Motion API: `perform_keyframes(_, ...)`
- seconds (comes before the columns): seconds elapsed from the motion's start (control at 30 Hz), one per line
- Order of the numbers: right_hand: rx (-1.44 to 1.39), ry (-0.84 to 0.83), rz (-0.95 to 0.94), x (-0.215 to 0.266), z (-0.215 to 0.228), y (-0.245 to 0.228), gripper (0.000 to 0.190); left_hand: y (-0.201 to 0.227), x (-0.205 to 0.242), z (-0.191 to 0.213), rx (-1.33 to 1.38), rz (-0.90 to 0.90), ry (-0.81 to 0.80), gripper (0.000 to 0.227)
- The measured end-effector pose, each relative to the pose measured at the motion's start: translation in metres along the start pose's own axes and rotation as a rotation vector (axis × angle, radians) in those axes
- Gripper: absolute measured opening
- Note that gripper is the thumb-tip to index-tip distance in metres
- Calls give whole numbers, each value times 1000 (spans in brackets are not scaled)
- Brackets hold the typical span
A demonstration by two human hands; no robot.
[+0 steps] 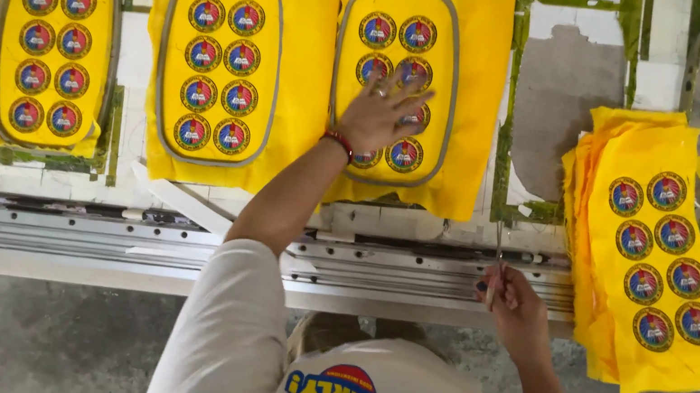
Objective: Trimming excess fabric from embroidered patches and removing them from the embroidery machine hoops.
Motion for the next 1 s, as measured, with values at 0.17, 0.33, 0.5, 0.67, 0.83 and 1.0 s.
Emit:
perform_keyframes(0.17,-72,-28,-179,0,3,8,34,-37,-40,63,51,437,-398,81)
perform_keyframes(0.33,-40,22,-200,11,-3,0,38,-11,-7,34,27,469,-306,78)
perform_keyframes(0.5,73,37,-88,0,-14,3,38,51,66,73,372,59,-367,73)
perform_keyframes(0.67,192,-18,-100,-18,-12,-23,43,26,77,81,610,157,-38,54)
perform_keyframes(0.83,214,-29,-90,-30,-24,-20,32,-1,37,35,206,360,-194,109)
perform_keyframes(1.0,269,25,41,-15,-32,-39,31,-18,15,-4,185,309,571,33)
Point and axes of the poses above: each hand's wrist, its own x-axis away from the middle knuckle, its own z-axis out of the back of the hand, y = z × x, the point moved 3 cm from there along -x, towards the middle knuckle, and after that the axes turned 1 degree about x, right-handed, at the moved point
